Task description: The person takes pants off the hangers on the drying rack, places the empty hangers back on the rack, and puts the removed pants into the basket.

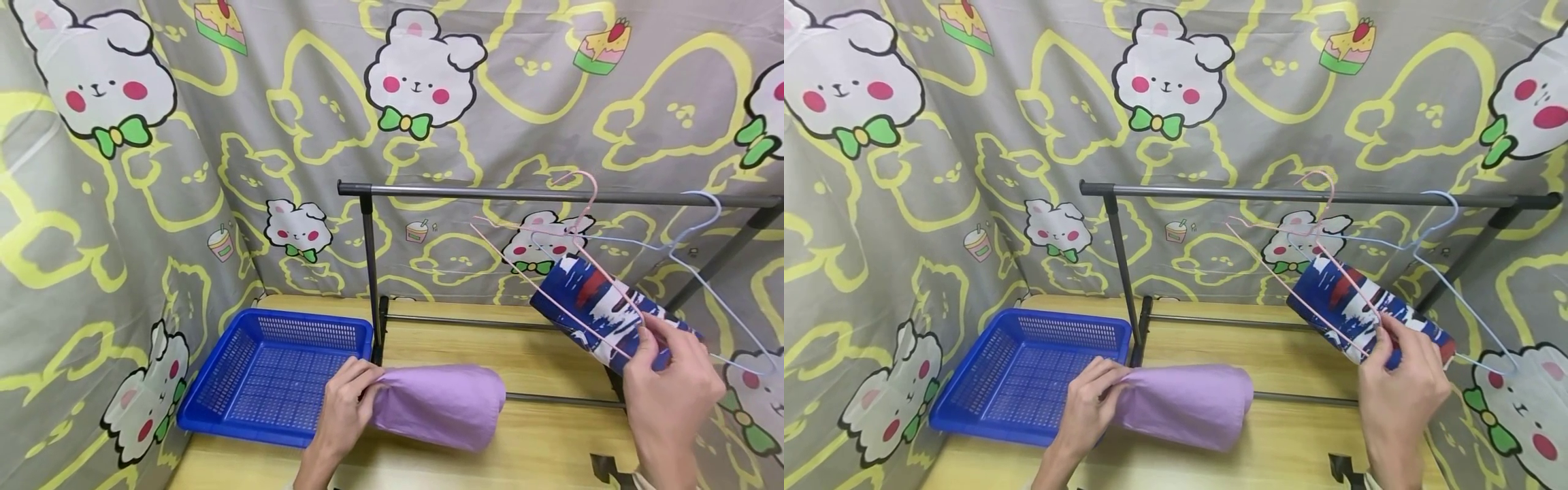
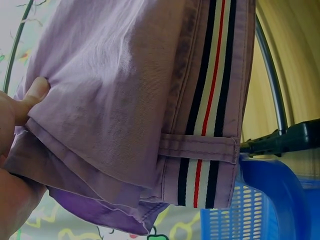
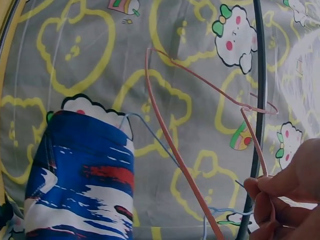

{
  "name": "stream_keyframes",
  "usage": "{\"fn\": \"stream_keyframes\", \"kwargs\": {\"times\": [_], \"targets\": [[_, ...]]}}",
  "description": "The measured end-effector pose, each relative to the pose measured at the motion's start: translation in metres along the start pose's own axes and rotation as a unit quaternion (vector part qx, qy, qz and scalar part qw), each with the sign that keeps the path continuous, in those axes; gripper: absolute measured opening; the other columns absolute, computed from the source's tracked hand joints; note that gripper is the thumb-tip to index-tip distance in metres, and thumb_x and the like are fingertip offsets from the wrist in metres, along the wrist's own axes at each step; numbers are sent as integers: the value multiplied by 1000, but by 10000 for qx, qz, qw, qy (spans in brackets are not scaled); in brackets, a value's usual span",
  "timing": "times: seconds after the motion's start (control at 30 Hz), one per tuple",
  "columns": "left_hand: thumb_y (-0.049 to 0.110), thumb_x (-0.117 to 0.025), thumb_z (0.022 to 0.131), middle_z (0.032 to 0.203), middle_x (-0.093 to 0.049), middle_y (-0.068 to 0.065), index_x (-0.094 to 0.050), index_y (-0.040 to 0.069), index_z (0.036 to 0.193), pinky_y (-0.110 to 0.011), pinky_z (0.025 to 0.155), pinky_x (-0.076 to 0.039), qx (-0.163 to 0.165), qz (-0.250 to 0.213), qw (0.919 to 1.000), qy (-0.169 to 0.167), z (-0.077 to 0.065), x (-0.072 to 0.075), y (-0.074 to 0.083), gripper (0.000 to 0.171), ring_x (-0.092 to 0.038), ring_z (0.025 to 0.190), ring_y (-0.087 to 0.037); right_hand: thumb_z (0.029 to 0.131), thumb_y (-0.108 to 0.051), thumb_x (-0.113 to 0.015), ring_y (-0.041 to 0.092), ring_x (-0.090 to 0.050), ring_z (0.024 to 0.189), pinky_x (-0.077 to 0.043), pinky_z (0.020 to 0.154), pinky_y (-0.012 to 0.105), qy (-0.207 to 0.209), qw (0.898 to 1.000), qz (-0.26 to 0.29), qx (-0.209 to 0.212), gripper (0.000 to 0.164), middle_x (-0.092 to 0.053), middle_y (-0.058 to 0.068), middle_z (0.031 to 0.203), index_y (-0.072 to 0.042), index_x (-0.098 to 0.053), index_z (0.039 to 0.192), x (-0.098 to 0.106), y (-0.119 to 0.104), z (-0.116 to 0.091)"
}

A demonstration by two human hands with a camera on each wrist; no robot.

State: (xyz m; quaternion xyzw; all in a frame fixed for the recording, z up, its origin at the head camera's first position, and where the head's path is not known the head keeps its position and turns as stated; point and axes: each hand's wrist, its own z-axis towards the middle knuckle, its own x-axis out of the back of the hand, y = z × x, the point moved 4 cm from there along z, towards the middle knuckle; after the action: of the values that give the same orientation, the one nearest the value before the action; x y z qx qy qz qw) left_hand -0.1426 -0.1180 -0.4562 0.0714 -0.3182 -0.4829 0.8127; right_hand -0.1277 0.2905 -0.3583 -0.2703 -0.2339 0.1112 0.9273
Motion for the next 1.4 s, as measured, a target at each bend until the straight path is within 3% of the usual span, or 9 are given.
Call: {"fn": "stream_keyframes", "kwargs": {"times": [0.03, 0.23, 0.4, 0.6, 0.83, 1.0, 1.17, 1.27, 1.4], "targets": [[-1, -79, 81, 92, -72, 0, -78, 3, 98, -17, 72, -50, 0, -3, 10000, 9, 0, 0, 0, 18, -59, 79, -14, 98, -9, -61, 36, -64, 90, -27, 79, 13, -27, 10000, 1, 25, 26, -73, 26, 107, 4, -73, 118, -1, 1, -1], [-2, -78, 80, 92, -72, -1, -78, 2, 98, -15, 72, -50, 38, -64, 10000, 28, 1, -1, 4, 18, -59, 79, -14, 93, -3, -67, -16, -45, 87, -26, 70, 15, -12, 9999, 80, 97, 21, -74, 25, 100, 5, -75, 110, -7, 4, -6], [-3, -79, 80, 92, -72, -1, -79, 2, 98, -17, 73, -51, -21, -100, 9999, 105, 2, -1, 6, 19, -59, 79, -14, 94, -4, -66, -23, -36, 84, -24, 64, 11, -106, 9995, 121, 281, 20, -73, 26, 97, 7, -75, 108, -8, 1, -11], [-2, -79, 80, 92, -72, -1, -79, 3, 98, -17, 74, -52, 17, -160, 9998, 128, 2, -2, 7, 19, -61, 80, -14, 94, -3, -65, 15, -63, 83, -29, 75, 4, -413, 9986, 135, 291, 21, -73, 25, 104, 7, -73, 111, -11, 1, -17], [-1, -79, 81, 92, -72, 1, -79, 5, 98, -17, 76, -52, 83, -186, 9998, 77, 3, -3, 7, 18, -61, 80, -14, 90, 1, -67, -13, -55, 93, -30, 80, 6, -439, 9973, 432, 392, 25, -73, 22, 104, 3, -73, 114, -13, 3, -23], [-2, -79, 80, 92, -72, 1, -79, 5, 98, -17, 76, -52, 107, -225, 9996, 138, 2, -4, 8, 19, -61, 80, -14, 86, 1, -70, 42, -61, 105, -34, 94, 18, -404, 9967, 516, 480, 32, -69, 22, 119, 3, -72, 119, -9, 1, -27], [-2, -80, 80, 92, -73, 1, -79, 7, 99, -17, 78, -52, 150, -310, 9993, 152, 4, -5, 10, 21, -62, 81, -14, 86, -4, -71, 45, -52, 124, -35, 107, 36, -469, 9940, 801, 572, 36, -62, 19, 138, 3, -71, 122, -2, -8, -30], [-3, -80, 79, 91, -73, 1, -79, 6, 99, -17, 78, -53, 168, -357, 9991, 129, 5, -5, 11, 22, -63, 81, -14, 87, -6, -71, 35, -57, 125, -37, 111, 27, -538, 9842, 1298, 1078, 35, -65, 20, 132, 4, -71, 121, -3, -23, -34], [-4, -80, 78, 91, -73, 1, -79, 6, 99, -15, 78, -52, 182, -392, 9991, 31, 7, -6, 12, 23, -63, 81, -13, 88, -11, -70, 22, -60, 124, -39, 112, 25, -1112, 9483, 2242, 1954, 37, -68, 21, 125, 6, -71, 120, -13, -43, -49]]}}
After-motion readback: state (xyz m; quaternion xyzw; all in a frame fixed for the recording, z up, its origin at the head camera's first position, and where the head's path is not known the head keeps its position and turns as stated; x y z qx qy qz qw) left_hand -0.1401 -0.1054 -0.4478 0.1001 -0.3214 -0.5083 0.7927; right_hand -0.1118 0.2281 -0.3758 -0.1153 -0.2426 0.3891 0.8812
